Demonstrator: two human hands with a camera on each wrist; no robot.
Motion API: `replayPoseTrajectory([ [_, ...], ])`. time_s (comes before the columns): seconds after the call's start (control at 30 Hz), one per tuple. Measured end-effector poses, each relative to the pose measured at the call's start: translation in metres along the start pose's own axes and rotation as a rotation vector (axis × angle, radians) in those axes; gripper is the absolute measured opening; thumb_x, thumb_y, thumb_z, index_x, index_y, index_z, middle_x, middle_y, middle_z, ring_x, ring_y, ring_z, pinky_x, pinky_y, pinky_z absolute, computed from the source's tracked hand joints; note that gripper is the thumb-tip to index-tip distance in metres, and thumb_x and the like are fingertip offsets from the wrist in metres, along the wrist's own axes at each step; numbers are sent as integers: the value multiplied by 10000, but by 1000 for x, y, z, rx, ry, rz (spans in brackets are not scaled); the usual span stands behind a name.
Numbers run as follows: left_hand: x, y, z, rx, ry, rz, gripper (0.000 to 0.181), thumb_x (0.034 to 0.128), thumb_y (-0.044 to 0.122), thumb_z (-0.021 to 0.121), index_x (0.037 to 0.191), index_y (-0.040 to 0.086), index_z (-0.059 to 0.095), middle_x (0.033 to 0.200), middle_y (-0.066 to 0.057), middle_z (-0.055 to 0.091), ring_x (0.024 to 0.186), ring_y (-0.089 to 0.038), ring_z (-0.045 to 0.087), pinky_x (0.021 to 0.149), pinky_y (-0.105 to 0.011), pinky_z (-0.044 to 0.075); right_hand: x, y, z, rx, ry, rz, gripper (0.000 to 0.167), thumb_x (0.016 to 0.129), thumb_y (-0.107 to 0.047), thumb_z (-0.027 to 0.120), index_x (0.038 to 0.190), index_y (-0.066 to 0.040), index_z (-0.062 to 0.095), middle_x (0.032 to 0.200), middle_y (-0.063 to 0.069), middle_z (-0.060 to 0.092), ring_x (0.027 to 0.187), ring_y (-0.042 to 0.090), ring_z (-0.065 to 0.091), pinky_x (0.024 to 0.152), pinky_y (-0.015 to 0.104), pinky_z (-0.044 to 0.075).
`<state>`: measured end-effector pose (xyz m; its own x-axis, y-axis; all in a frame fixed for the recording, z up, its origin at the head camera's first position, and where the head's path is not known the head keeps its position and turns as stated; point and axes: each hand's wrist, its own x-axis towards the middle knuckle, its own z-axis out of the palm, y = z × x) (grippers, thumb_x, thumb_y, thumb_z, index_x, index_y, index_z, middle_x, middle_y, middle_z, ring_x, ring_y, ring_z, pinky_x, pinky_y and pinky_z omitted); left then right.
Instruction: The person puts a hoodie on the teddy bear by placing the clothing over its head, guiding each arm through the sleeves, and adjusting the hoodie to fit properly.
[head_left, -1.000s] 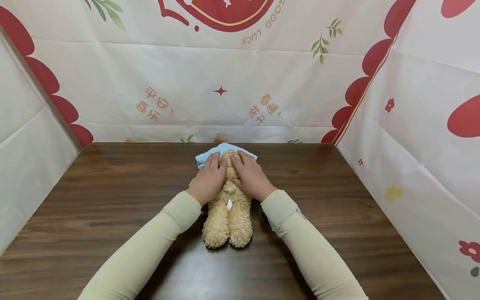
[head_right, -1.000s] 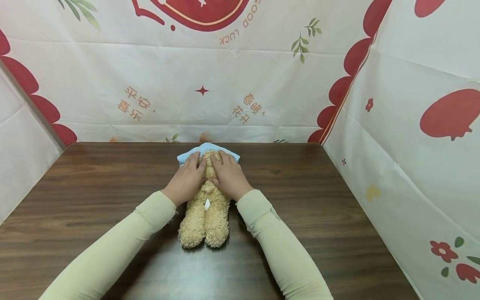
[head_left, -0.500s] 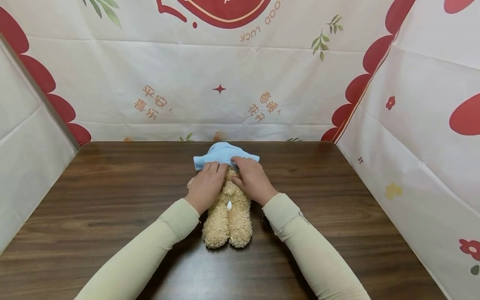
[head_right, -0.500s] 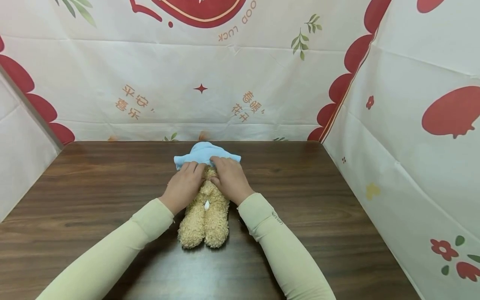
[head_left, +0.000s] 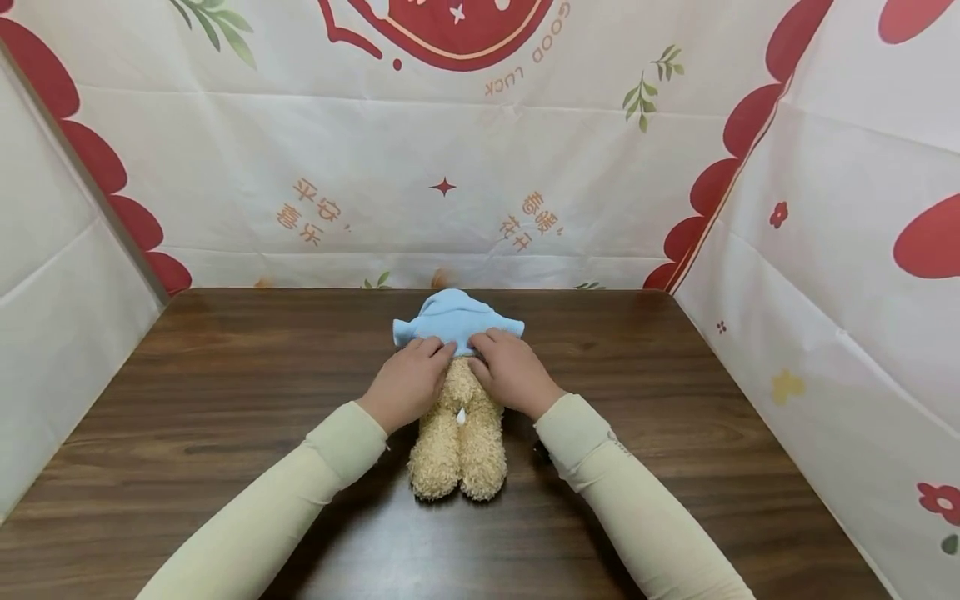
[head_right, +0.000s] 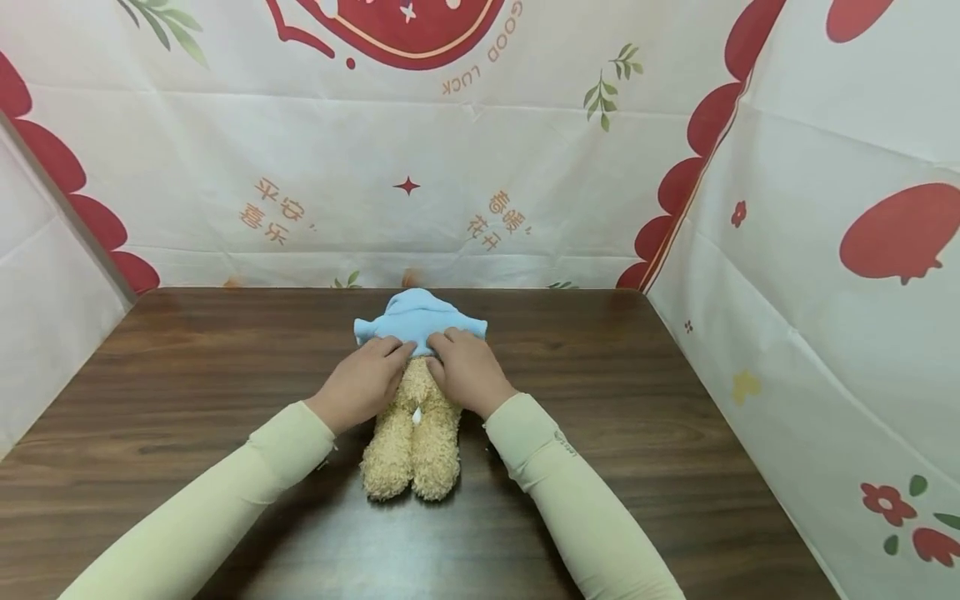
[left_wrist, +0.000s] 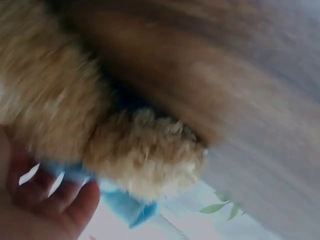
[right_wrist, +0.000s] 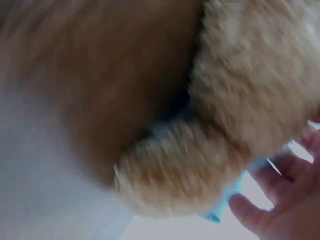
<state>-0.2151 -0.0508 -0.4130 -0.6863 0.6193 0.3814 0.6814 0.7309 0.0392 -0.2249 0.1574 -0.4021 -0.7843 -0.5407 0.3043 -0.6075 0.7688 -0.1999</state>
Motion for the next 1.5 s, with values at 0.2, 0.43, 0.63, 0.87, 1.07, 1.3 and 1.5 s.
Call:
replayPoseTrajectory([
  [0.2, -8, -1, -16, -155, -168, -31, 672, 941, 318, 634, 1458, -56, 424, 1404, -199, 491, 1281, -339, 500, 1026, -450, 437, -19, 4, -13, 61, -223, 6, 726, 906, -285, 589, 1542, -48, 330, 1553, 176, 304, 1386, 340, 367, 1076, 485, 375],
  [0.43, -10, 12, -15, 67, -96, -15, 659, 882, 311, 764, 1379, -39, 509, 1277, -190, 565, 1195, -337, 559, 1004, -489, 448, -21, -5, -4, -138, -78, -91, 669, 892, -193, 729, 1468, -8, 444, 1443, 201, 462, 1283, 363, 495, 987, 534, 446],
  [0.63, -14, 20, -12, 186, 70, 32, 350, 946, 133, 665, 1244, -38, 601, 1117, -181, 616, 1061, -326, 616, 969, -496, 470, -19, -10, 0, -260, 82, -148, 382, 889, -110, 728, 1243, -60, 593, 1143, 101, 599, 1002, 273, 612, 824, 471, 497],
  [0.87, -17, 17, -2, 125, 248, 63, 162, 860, 49, 731, 977, 43, 620, 871, -78, 570, 783, -242, 564, 713, -358, 501, -19, -9, 3, -283, 134, -204, 179, 880, -53, 706, 950, -120, 556, 832, 14, 537, 739, 218, 567, 711, 401, 465],
  [1.07, -15, 17, -2, 70, 247, 69, 165, 866, 9, 694, 1018, 37, 635, 914, -87, 610, 833, -259, 585, 762, -383, 502, -19, -7, 1, -265, 69, -217, 185, 887, -2, 687, 931, -99, 536, 822, 17, 538, 691, 186, 519, 593, 310, 443],
  [1.3, -16, 12, -3, -9, 180, 17, 379, 864, -2, 709, 1236, -19, 638, 1152, -151, 648, 1066, -308, 630, 947, -433, 485, -22, -14, -7, -238, 23, -148, 243, 893, -154, 736, 1076, -84, 591, 895, 39, 502, 742, 193, 486, 607, 313, 435],
  [1.5, -16, 6, 2, -45, 214, 2, 180, 834, -38, 703, 982, 43, 642, 886, -78, 628, 791, -250, 600, 717, -368, 501, -24, -22, -6, -278, 47, -186, 212, 891, -130, 710, 1048, -65, 584, 887, 58, 488, 711, 198, 465, 597, 296, 424],
])
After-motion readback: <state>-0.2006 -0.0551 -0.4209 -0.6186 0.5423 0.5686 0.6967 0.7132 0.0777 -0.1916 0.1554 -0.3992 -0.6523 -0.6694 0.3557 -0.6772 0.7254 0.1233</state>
